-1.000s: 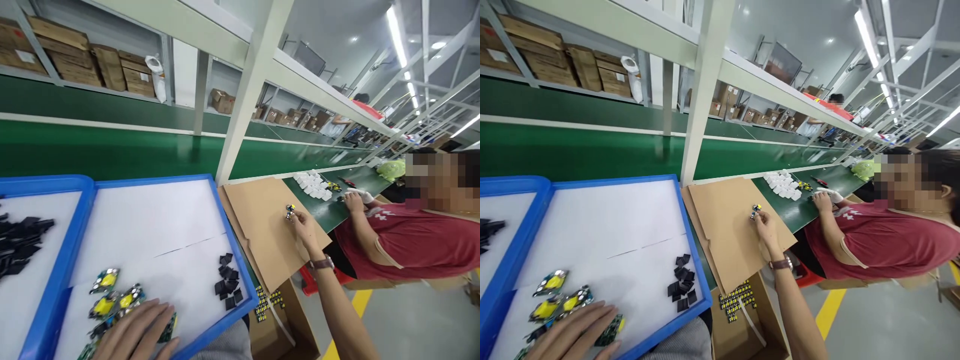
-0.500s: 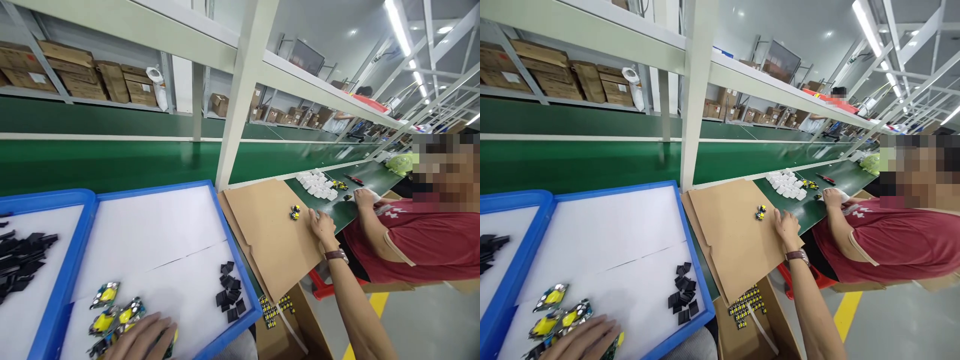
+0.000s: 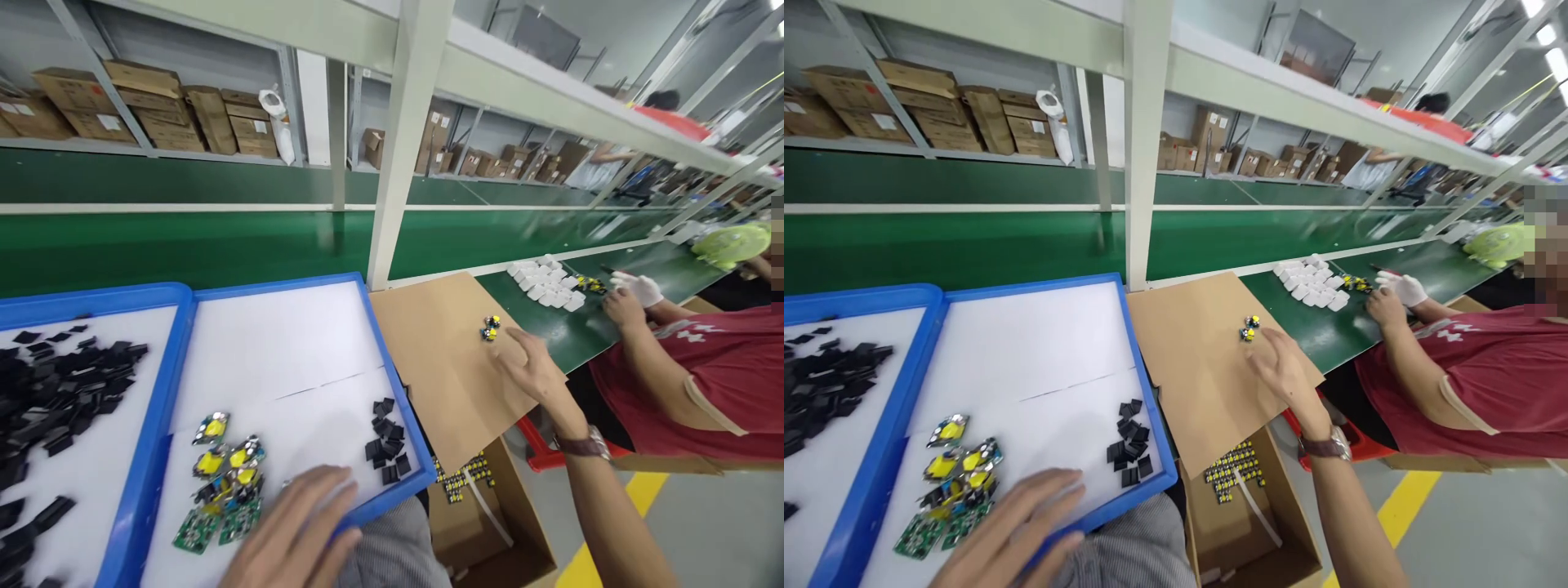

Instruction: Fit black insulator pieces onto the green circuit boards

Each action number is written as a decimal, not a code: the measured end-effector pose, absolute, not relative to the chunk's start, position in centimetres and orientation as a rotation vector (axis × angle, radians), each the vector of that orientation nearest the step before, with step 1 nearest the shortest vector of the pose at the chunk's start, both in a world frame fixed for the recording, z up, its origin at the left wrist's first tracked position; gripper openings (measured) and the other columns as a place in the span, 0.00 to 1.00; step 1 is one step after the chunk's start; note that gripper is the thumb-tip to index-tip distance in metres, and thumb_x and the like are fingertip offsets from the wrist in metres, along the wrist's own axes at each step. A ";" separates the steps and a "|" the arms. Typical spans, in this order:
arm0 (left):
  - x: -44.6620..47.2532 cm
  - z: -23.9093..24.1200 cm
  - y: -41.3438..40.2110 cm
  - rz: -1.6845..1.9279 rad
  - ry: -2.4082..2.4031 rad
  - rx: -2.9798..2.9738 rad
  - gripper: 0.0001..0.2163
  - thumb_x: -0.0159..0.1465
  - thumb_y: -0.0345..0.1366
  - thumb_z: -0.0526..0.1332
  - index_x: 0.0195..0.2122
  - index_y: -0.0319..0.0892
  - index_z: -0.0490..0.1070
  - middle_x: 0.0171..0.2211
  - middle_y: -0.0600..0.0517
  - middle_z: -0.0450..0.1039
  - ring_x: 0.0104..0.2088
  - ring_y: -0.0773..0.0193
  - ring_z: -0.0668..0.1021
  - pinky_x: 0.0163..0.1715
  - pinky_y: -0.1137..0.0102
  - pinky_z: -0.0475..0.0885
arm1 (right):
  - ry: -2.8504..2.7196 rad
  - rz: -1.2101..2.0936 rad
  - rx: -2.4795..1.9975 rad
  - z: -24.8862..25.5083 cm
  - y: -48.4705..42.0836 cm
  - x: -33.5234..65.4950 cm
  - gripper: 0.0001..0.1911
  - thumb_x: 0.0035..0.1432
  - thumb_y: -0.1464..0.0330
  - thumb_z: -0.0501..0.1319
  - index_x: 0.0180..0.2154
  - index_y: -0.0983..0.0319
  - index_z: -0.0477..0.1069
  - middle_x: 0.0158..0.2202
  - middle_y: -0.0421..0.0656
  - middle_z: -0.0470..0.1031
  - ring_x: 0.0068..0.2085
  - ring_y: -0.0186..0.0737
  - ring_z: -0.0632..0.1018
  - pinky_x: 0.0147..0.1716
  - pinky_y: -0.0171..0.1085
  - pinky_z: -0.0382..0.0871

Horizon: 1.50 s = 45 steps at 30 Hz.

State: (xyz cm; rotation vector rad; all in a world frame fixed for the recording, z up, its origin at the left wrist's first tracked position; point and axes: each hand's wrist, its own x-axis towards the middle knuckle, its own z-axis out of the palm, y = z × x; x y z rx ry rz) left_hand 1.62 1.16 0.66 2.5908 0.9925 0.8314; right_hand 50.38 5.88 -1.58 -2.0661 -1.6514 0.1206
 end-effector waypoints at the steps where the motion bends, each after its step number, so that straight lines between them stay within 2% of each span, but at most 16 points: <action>1: 0.6 0.8 1.6 0.799 1.066 2.619 0.18 0.72 0.43 0.62 0.63 0.50 0.72 0.60 0.49 0.77 0.58 0.54 0.81 0.62 0.62 0.75 | -1.801 0.243 -1.976 -1.2 4.7 48.6 0.36 0.62 0.56 0.70 0.67 0.58 0.66 0.69 0.53 0.67 0.69 0.58 0.67 0.69 0.55 0.62; 4: -1.5 1.1 2.5 0.640 1.151 2.718 0.19 0.73 0.43 0.59 0.63 0.49 0.70 0.59 0.48 0.77 0.58 0.51 0.80 0.62 0.57 0.75 | -2.388 0.643 -1.580 -0.1 1.6 43.0 0.60 0.51 0.57 0.77 0.76 0.55 0.47 0.77 0.51 0.51 0.76 0.59 0.55 0.71 0.56 0.57; 6: -2.2 1.2 3.0 0.524 1.167 2.762 0.20 0.73 0.46 0.58 0.63 0.47 0.70 0.58 0.47 0.78 0.56 0.49 0.80 0.59 0.55 0.77 | -2.491 0.610 -1.565 0.2 0.4 40.3 0.61 0.50 0.64 0.79 0.76 0.54 0.46 0.77 0.51 0.50 0.76 0.61 0.52 0.72 0.59 0.54; 9: -2.7 1.2 3.3 0.400 1.161 2.796 0.21 0.73 0.46 0.58 0.63 0.46 0.70 0.56 0.46 0.79 0.56 0.48 0.80 0.56 0.54 0.78 | -2.485 0.465 -1.624 0.5 -0.6 38.6 0.57 0.49 0.68 0.79 0.74 0.56 0.54 0.75 0.55 0.56 0.75 0.65 0.56 0.70 0.64 0.57; 12: -2.7 1.3 3.3 0.345 1.140 2.794 0.19 0.73 0.42 0.58 0.63 0.45 0.70 0.54 0.46 0.80 0.57 0.48 0.79 0.56 0.56 0.77 | -2.440 0.453 -1.549 1.2 -0.9 37.7 0.48 0.55 0.63 0.77 0.71 0.59 0.59 0.72 0.56 0.62 0.73 0.64 0.62 0.66 0.61 0.66; 15: -2.2 1.5 3.2 0.370 1.156 2.777 0.18 0.73 0.40 0.58 0.63 0.44 0.70 0.53 0.45 0.80 0.56 0.48 0.79 0.56 0.55 0.76 | -2.339 0.424 -1.463 1.9 0.0 35.4 0.28 0.67 0.63 0.67 0.65 0.61 0.67 0.64 0.54 0.73 0.65 0.56 0.73 0.61 0.55 0.73; 17: -1.8 1.6 3.1 0.402 1.198 2.771 0.19 0.73 0.39 0.58 0.63 0.44 0.69 0.53 0.44 0.79 0.54 0.47 0.79 0.56 0.53 0.76 | -2.324 0.290 -1.415 2.1 1.4 33.0 0.14 0.70 0.70 0.62 0.55 0.63 0.75 0.52 0.53 0.80 0.54 0.54 0.79 0.54 0.53 0.77; 18: -1.6 1.7 3.1 0.411 1.216 2.772 0.18 0.73 0.39 0.59 0.62 0.43 0.70 0.52 0.44 0.79 0.54 0.47 0.79 0.55 0.52 0.76 | -2.346 0.211 -1.412 2.0 2.2 31.9 0.11 0.69 0.74 0.61 0.51 0.63 0.77 0.48 0.52 0.81 0.51 0.53 0.79 0.50 0.52 0.77; 21: -1.5 1.6 2.9 0.415 1.224 2.788 0.16 0.72 0.39 0.59 0.59 0.43 0.73 0.51 0.44 0.80 0.53 0.45 0.80 0.51 0.52 0.78 | -2.490 0.056 -1.417 2.0 4.5 29.5 0.18 0.60 0.85 0.61 0.47 0.65 0.78 0.45 0.52 0.78 0.49 0.55 0.76 0.50 0.51 0.76; 23: -1.7 1.4 2.7 0.417 1.224 2.778 0.17 0.72 0.41 0.60 0.59 0.45 0.73 0.53 0.44 0.79 0.55 0.44 0.79 0.52 0.51 0.79 | -2.595 0.048 -1.402 2.3 5.5 29.0 0.19 0.57 0.86 0.62 0.47 0.65 0.78 0.45 0.52 0.78 0.49 0.55 0.74 0.51 0.51 0.74; 28: -2.1 1.3 1.9 0.562 1.286 2.589 0.20 0.72 0.41 0.62 0.64 0.49 0.70 0.60 0.46 0.75 0.63 0.45 0.75 0.62 0.48 0.74 | -2.640 0.007 -1.406 3.3 6.3 29.3 0.13 0.64 0.81 0.61 0.45 0.63 0.78 0.41 0.50 0.78 0.46 0.53 0.75 0.50 0.51 0.75; 32: -0.5 2.1 1.0 0.813 1.372 2.200 0.19 0.71 0.39 0.64 0.62 0.52 0.72 0.56 0.49 0.78 0.56 0.53 0.81 0.58 0.58 0.78 | -2.375 0.024 -1.143 3.2 4.8 28.0 0.16 0.68 0.81 0.57 0.53 0.66 0.76 0.42 0.52 0.80 0.44 0.49 0.78 0.46 0.49 0.77; 36: 2.0 3.1 0.8 0.959 1.281 1.724 0.10 0.70 0.36 0.64 0.52 0.51 0.79 0.44 0.52 0.83 0.41 0.61 0.86 0.42 0.70 0.84 | -2.230 0.283 -0.799 2.9 2.4 25.1 0.20 0.70 0.79 0.56 0.60 0.65 0.72 0.44 0.52 0.82 0.48 0.50 0.80 0.48 0.49 0.80; 40: 3.0 3.3 1.0 1.073 1.256 1.398 0.05 0.67 0.35 0.67 0.42 0.47 0.82 0.35 0.54 0.84 0.32 0.65 0.85 0.35 0.74 0.84 | -1.766 0.782 -0.914 1.9 0.5 22.7 0.25 0.68 0.79 0.60 0.64 0.57 0.69 0.48 0.49 0.82 0.48 0.46 0.83 0.49 0.47 0.81; 43: 3.0 3.1 0.7 1.095 1.307 1.295 0.07 0.64 0.35 0.70 0.43 0.46 0.82 0.35 0.53 0.85 0.33 0.63 0.87 0.36 0.74 0.84 | -1.430 1.108 -1.005 1.1 -0.2 21.6 0.20 0.66 0.74 0.66 0.58 0.55 0.75 0.46 0.46 0.81 0.45 0.43 0.83 0.47 0.43 0.82; 45: 3.0 3.1 0.4 1.098 1.326 1.277 0.08 0.63 0.34 0.70 0.43 0.46 0.81 0.35 0.53 0.85 0.36 0.62 0.87 0.37 0.74 0.84 | -1.371 1.152 -0.987 0.8 -0.3 21.1 0.14 0.64 0.73 0.68 0.50 0.55 0.80 0.43 0.45 0.80 0.43 0.43 0.82 0.44 0.42 0.82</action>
